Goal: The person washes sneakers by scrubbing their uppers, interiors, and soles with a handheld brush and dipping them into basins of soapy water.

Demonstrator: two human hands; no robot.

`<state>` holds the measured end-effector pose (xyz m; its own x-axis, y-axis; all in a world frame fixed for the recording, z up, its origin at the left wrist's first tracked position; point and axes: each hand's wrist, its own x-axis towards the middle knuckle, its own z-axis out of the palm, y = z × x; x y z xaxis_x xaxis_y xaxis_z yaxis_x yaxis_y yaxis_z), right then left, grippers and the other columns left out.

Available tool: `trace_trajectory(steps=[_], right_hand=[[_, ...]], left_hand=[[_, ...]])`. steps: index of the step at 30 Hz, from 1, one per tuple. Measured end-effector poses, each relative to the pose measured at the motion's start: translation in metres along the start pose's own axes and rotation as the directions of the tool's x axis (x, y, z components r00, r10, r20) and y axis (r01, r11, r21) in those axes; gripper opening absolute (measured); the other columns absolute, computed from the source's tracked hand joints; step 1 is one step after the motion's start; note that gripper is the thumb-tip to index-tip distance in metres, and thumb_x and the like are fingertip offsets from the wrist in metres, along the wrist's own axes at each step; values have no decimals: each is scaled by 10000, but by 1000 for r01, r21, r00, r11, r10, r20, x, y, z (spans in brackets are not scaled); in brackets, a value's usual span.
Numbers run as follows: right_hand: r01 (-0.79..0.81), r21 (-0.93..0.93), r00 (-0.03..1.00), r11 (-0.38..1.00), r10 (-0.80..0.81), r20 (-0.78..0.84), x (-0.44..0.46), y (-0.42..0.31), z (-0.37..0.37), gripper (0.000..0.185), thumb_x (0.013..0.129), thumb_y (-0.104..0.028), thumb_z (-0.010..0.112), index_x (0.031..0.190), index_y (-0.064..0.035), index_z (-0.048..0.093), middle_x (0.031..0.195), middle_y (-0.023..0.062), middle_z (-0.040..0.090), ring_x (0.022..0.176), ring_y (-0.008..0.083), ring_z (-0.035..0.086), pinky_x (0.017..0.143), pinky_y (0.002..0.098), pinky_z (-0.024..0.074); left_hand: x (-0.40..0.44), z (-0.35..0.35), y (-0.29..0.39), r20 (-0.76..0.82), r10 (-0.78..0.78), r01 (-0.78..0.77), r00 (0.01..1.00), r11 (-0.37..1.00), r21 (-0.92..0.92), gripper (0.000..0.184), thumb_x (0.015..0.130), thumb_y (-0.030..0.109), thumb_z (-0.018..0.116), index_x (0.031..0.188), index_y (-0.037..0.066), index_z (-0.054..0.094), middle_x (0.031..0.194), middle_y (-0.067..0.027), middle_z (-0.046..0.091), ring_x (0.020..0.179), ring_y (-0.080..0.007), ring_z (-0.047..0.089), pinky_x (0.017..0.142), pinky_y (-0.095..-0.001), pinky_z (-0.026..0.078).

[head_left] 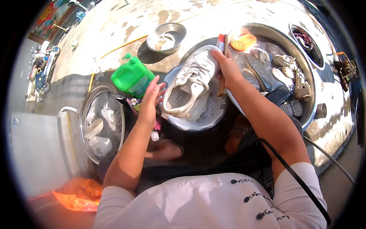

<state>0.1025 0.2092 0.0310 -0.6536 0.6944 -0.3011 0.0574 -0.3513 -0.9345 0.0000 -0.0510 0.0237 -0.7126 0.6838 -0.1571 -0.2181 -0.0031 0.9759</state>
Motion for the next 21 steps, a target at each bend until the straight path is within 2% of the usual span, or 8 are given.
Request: trace_trajectory(steps=[2,5,7,10,11,15,17,21], right_hand=[[-1,-45,999,999,0,-37,-6,3,3,494,834,-336,692,1219,-103,488,839,28,575,564,107,507,405,255,364],[-33,-171,997,985,19,-80,-14,13,8,482,852,-338,690,1223,-114,480,848,14,557,575,85,494,396,242,352],[-63,-250,996,966,44,-80,-21,20,12,516,843,-342,699,1241,-111,467,856,18,558,585,87,494,399,247,357],[-51,-252,995,966,69,67,-32,32,15,557,832,-330,709,1266,-98,448,868,23,563,585,96,493,415,258,364],[-55,-253,995,966,75,69,-33,36,16,557,832,-330,709,1266,-98,448,868,23,563,585,96,493,415,258,364],[-103,-315,992,943,122,39,-33,47,8,646,801,-344,742,1292,-81,415,937,90,607,662,154,568,463,291,448],[-134,-323,990,937,140,-5,-26,47,0,720,795,-354,745,1352,-75,383,954,100,614,657,157,565,465,295,447],[-137,-330,989,934,110,-98,-16,43,-8,806,790,-351,748,1418,-67,330,973,113,616,671,170,569,476,303,456]], left_hand=[[-5,4,6,14,121,-122,993,973,196,602,953,359,566,1447,56,403,1399,-169,473,1285,-279,464,1087,-399,341],[-23,44,24,427,423,-566,799,289,772,748,748,178,761,1430,194,457,1431,-126,414,1361,-356,359,1103,-467,321],[-27,54,19,597,397,-643,697,-23,766,662,738,185,769,1355,190,527,1413,-89,440,1365,-348,362,1086,-491,344],[-21,52,-5,643,419,-672,642,-96,734,466,751,167,760,1189,129,605,1314,-78,523,1266,-339,475,1019,-464,412],[-18,51,-8,640,416,-669,646,-94,737,466,751,167,760,1189,129,605,1314,-78,523,1266,-339,475,1019,-464,412],[7,34,-14,-119,112,-50,987,900,433,176,958,216,607,1031,62,564,1026,-74,650,952,-205,615,870,-329,473],[18,16,-15,-250,-118,129,961,991,29,256,976,276,578,1048,31,568,950,-47,635,794,-129,586,747,-293,470],[18,4,-23,-235,-230,266,944,955,133,401,978,403,531,1053,14,589,951,-76,650,812,-181,626,731,-317,484]])
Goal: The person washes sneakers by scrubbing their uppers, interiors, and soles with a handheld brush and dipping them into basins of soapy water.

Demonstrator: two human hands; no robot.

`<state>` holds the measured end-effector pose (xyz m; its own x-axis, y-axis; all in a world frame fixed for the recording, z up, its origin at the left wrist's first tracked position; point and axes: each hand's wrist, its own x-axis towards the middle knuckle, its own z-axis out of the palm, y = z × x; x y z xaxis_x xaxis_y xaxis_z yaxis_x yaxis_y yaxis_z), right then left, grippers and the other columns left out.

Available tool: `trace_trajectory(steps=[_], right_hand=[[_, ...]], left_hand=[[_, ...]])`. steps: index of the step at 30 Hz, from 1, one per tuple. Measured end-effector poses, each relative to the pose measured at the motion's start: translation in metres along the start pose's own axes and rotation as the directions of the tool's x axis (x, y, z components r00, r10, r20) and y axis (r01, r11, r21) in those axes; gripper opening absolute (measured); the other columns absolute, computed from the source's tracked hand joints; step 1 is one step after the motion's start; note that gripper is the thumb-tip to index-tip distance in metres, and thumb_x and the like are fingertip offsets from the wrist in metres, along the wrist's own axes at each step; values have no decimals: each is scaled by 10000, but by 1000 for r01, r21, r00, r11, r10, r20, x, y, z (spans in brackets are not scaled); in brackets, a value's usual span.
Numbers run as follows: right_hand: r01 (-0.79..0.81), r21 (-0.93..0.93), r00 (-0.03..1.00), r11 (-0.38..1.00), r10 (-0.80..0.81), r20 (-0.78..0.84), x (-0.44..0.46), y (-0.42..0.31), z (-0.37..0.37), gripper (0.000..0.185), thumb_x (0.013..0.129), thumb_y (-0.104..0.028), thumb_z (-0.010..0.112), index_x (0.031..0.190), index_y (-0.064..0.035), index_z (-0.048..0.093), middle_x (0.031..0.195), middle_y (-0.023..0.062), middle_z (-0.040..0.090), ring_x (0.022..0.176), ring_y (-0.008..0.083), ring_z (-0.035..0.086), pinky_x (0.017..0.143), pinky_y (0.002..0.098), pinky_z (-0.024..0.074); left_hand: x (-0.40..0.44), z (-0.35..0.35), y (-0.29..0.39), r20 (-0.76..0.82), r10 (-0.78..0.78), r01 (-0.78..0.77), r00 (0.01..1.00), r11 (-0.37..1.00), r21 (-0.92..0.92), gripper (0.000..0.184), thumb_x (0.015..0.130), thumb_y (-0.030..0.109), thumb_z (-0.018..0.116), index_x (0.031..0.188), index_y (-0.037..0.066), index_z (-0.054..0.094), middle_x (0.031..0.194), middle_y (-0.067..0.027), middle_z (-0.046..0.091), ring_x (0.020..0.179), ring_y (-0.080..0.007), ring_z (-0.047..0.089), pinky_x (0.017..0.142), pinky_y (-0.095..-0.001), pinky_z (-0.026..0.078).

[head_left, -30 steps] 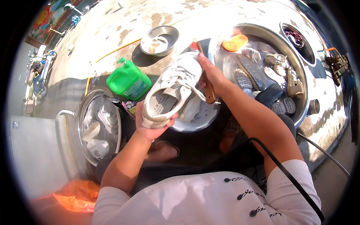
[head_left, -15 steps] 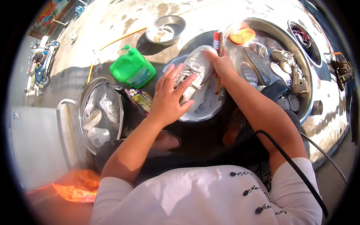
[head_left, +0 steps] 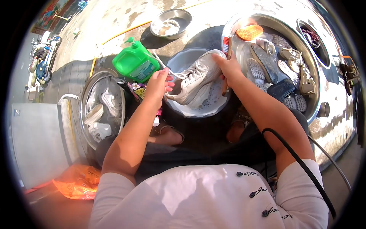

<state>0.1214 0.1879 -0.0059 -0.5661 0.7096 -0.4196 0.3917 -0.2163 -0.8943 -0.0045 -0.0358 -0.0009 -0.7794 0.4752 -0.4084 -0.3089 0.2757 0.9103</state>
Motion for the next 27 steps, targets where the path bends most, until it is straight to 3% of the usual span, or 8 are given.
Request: trace_trajectory(steps=[6,10,11,12,14,16,23,27], right_hand=[[44,-17,999,999,-44,-16,-9,-22,6,856,781,-339,762,1454,-78,302,1039,113,613,732,175,585,514,307,476],[126,-41,992,991,-126,11,-21,-31,11,910,773,-324,774,1492,-86,269,1088,122,617,820,192,612,597,326,513],[129,-45,992,991,-128,17,-20,-30,13,910,773,-324,774,1492,-86,269,1088,122,617,820,192,612,597,326,513],[174,-57,985,983,-174,9,-17,-28,14,914,772,-320,776,1494,-84,268,1131,133,611,887,204,618,675,331,521],[222,-69,975,973,-222,2,-15,-27,16,918,770,-316,778,1496,-82,267,1173,143,606,955,216,624,752,336,529],[233,-34,972,972,-233,-9,-17,-27,17,823,796,-332,758,1457,-107,320,1015,65,597,724,119,537,474,264,407],[409,-17,913,913,-408,26,-7,-28,23,750,821,-346,739,1415,-84,364,1038,52,611,745,125,562,520,287,453],[637,-185,769,748,-631,99,-4,-32,19,712,913,-365,642,1481,-91,310,1188,146,608,966,202,609,776,314,491]], left_hand=[[-20,15,8,253,143,-289,957,572,768,792,976,632,304,865,-69,655,860,-290,646,861,-441,601,817,-442,463],[-12,15,-6,195,-81,-34,977,851,523,630,985,554,415,969,-16,683,940,-199,696,936,-323,646,884,-396,465],[-11,17,-13,231,-191,164,954,978,131,537,979,499,475,1057,0,657,1026,-163,685,1004,-281,630,917,-380,452],[-10,16,-19,309,-268,355,913,893,-275,472,972,445,535,1145,16,630,1112,-126,674,1072,-239,614,951,-364,439],[-8,15,-22,359,-199,358,912,814,-457,430,963,324,589,1266,25,535,1247,-96,607,1167,-223,568,1028,-364,404],[-7,17,-18,405,-71,344,911,671,-656,401,979,287,563,1274,17,526,1279,-113,589,1172,-235,570,1050,-376,406],[-33,28,4,483,-7,349,875,701,-622,418,964,228,589,1326,37,502,1292,-108,587,1199,-227,559,1070,-374,405],[-27,26,0,484,77,289,872,717,-634,407,959,200,587,1320,30,509,1280,-104,594,1178,-224,572,1057,-374,419]])
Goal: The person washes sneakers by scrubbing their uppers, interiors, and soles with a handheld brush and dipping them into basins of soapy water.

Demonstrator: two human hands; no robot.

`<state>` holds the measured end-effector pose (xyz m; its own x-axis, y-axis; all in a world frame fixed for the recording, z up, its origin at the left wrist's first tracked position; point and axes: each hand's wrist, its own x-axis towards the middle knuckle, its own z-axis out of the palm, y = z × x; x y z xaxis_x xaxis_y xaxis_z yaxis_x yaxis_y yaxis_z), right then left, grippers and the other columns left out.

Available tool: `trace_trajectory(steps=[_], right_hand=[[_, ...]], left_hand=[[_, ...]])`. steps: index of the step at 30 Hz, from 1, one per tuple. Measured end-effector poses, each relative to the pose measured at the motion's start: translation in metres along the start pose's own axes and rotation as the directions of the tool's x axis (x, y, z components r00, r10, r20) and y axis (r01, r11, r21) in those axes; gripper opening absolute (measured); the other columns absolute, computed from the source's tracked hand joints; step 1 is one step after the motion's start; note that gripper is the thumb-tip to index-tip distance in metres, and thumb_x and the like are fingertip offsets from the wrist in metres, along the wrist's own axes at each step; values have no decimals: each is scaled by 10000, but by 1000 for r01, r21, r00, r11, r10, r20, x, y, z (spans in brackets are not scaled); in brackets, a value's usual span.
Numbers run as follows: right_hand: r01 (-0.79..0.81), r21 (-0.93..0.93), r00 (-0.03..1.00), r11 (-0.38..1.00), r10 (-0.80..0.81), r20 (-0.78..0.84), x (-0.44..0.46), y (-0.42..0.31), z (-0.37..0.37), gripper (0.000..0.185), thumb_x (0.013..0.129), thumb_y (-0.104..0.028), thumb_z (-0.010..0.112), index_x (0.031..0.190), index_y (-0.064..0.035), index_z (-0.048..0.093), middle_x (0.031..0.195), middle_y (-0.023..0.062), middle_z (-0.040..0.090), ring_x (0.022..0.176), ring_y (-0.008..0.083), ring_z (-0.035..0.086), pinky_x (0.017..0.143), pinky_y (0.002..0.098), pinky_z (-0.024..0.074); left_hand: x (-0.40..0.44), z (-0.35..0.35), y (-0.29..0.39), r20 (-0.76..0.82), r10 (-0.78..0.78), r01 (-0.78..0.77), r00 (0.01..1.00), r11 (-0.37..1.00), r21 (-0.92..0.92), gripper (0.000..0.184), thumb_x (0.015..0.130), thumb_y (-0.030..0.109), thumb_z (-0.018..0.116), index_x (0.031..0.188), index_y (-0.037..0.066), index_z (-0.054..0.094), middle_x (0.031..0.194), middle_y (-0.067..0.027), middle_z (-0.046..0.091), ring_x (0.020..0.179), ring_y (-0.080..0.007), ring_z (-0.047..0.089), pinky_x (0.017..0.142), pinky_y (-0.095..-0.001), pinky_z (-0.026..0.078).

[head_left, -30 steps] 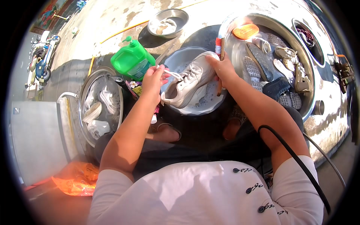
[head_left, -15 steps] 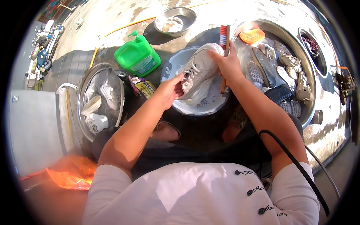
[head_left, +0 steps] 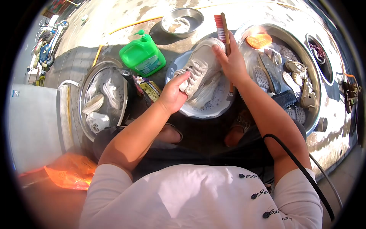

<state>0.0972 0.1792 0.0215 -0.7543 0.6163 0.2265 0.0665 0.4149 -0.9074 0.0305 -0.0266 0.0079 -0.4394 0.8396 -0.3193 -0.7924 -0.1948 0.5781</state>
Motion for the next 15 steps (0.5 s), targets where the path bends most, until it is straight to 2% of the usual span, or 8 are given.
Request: trace_trajectory(steps=[1,2,3,5,6,9,11,15], right_hand=[[-13,-100,999,995,18,51,-1,-6,-6,725,942,-373,604,1518,-93,263,1260,192,585,1080,261,615,912,338,475],[-232,65,968,971,224,109,-10,-37,-13,561,996,-345,505,1506,-197,322,1134,201,634,988,313,642,859,372,488],[-227,65,969,972,218,114,-14,-32,-13,561,996,-345,505,1506,-197,322,1134,201,634,988,313,642,859,372,488],[168,-274,977,947,-124,172,-20,-18,-11,492,1006,-225,487,1483,-168,383,1198,197,626,980,293,637,870,344,479],[223,-249,953,942,-158,257,-34,-31,-8,488,1000,-207,489,1476,-265,398,1039,174,646,916,323,638,824,378,494],[158,-485,921,860,49,386,-50,-27,8,486,993,-230,503,1454,-353,411,904,159,612,871,352,627,786,422,493],[107,-516,946,850,72,316,-25,-15,-3,450,994,-271,498,1433,-353,441,898,174,611,861,371,622,774,442,484],[120,-340,903,933,40,428,-42,-12,12,454,990,-306,483,1436,-363,428,939,206,631,888,398,636,807,464,496]], left_hand=[[3,-4,2,-22,21,-23,1000,997,-80,374,959,156,567,1302,14,518,1266,-105,602,1164,-227,581,1051,-380,428],[6,-8,4,-46,42,-49,998,986,-159,345,960,111,547,1285,-1,526,1252,-107,611,1149,-230,590,1044,-386,438],[8,-10,5,-47,49,-56,998,986,-159,345,960,111,547,1285,-1,526,1252,-107,611,1149,-230,590,1044,-386,438],[13,-17,10,-104,151,-166,983,975,-149,324,957,77,527,1266,-19,530,1229,-124,617,1144,-235,595,1038,-378,447],[17,-22,14,-214,155,-187,964,972,-139,315,955,65,522,1257,-23,528,1220,-142,614,1150,-251,595,1039,-386,453],[12,-19,17,-206,151,-180,967,975,-130,309,936,19,536,1239,-39,523,1200,-161,605,1102,-263,612,990,-381,489],[14,-18,9,-170,158,-169,973,984,-48,319,949,45,505,1258,-36,517,1228,-163,603,1142,-284,598,1037,-421,454],[7,-14,8,-215,58,-89,975,987,-137,317,948,69,514,1249,-32,525,1219,-164,609,1141,-295,597,1028,-427,460]])
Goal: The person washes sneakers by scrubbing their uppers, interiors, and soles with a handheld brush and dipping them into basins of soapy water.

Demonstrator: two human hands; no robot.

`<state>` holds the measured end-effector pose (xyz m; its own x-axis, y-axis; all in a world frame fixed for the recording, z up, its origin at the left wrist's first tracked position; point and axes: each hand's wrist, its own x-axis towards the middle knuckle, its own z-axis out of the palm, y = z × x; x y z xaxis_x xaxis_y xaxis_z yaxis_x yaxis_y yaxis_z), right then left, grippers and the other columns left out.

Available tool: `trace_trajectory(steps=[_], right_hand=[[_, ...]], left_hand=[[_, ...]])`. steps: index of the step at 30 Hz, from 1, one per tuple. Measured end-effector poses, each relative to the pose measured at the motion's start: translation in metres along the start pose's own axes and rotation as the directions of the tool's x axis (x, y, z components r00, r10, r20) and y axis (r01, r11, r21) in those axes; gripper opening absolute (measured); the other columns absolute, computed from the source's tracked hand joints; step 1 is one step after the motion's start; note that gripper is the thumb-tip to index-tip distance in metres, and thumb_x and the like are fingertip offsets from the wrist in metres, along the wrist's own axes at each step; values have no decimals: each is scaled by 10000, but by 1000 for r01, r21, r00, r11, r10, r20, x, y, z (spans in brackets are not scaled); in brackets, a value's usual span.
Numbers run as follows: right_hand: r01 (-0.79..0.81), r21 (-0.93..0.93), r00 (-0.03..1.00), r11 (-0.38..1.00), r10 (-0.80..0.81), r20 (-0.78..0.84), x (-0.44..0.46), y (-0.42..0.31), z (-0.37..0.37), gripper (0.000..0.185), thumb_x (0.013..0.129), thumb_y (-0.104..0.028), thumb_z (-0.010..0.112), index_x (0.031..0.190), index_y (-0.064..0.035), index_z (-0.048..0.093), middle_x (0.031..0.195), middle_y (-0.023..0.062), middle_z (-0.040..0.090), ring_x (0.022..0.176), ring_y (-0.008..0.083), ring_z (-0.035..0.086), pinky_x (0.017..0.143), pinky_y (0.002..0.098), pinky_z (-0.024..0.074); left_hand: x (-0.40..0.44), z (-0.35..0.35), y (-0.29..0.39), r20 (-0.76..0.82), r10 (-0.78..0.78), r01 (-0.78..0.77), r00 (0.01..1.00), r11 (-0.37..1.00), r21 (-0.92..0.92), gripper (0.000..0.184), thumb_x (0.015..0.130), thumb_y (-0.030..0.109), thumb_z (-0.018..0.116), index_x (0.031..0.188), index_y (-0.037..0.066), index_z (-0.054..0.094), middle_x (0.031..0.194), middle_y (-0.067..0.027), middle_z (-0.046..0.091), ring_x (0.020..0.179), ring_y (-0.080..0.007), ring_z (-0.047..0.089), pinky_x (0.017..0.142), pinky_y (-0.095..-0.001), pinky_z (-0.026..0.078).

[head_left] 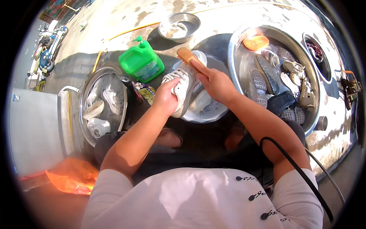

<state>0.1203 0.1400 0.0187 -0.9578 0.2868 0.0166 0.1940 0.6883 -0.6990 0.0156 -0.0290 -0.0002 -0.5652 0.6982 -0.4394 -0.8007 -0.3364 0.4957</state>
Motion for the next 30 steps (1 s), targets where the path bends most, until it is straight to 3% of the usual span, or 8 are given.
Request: trace_trajectory(steps=[2,9,12,16,19,23,26,30], right_hand=[[108,93,994,990,-108,1,-15,-14,19,468,981,-314,502,1439,-369,423,947,225,637,900,411,638,816,472,492],[-58,249,975,967,108,-194,19,9,-9,469,995,-283,503,1455,-290,415,1005,221,660,950,408,622,838,423,482],[-5,359,998,933,27,-55,-12,-7,21,488,1001,-171,534,1473,-202,413,1103,147,650,934,205,598,893,282,446],[192,312,969,930,-230,87,-61,-15,47,542,981,-131,531,1489,-253,386,1010,160,596,884,337,600,855,362,475],[137,149,976,979,-159,147,-50,-21,31,552,971,-145,548,1475,-313,399,999,145,582,862,347,600,807,397,484],[92,88,989,992,-81,-123,-2,-12,17,532,973,-150,547,1455,-341,426,954,120,596,834,331,600,791,388,487],[15,203,988,979,17,-153,3,-12,21,520,983,-132,535,1468,-283,423,976,131,612,874,310,608,836,354,479],[217,470,964,856,-263,33,-56,-20,52,519,983,-105,532,1483,-168,405,1026,166,602,962,298,599,910,318,447]], left_hand=[[-3,-1,9,-116,7,-9,993,1000,-23,279,932,51,525,1196,-35,550,1169,-160,628,1082,-279,622,1000,-408,480],[0,2,0,-91,-138,124,986,981,-149,302,945,97,527,1208,-52,546,1175,-183,630,1097,-313,617,1013,-432,475],[-5,16,20,-229,-47,2,972,981,-193,302,985,185,481,1192,-20,559,1188,-158,630,1115,-310,605,1025,-454,451],[-10,26,38,-360,27,-87,933,985,-150,348,1009,254,442,1239,14,542,1245,-134,598,1171,-300,556,1064,-473,388],[-3,18,37,-305,34,-97,952,977,-192,338,1007,247,431,1236,29,551,1237,-127,606,1156,-300,566,1058,-467,398],[4,18,14,-160,-41,9,986,982,-190,369,1015,215,350,1259,29,555,1262,-139,610,1184,-302,564,1089,-469,382],[4,20,17,-190,-50,16,980,984,-176,365,1015,212,352,1262,38,556,1265,-147,607,1180,-306,565,1090,-470,380],[7,4,40,-309,97,-111,946,993,-30,367,1010,266,381,1229,39,570,1237,-134,618,1154,-306,575,1056,-484,403]])
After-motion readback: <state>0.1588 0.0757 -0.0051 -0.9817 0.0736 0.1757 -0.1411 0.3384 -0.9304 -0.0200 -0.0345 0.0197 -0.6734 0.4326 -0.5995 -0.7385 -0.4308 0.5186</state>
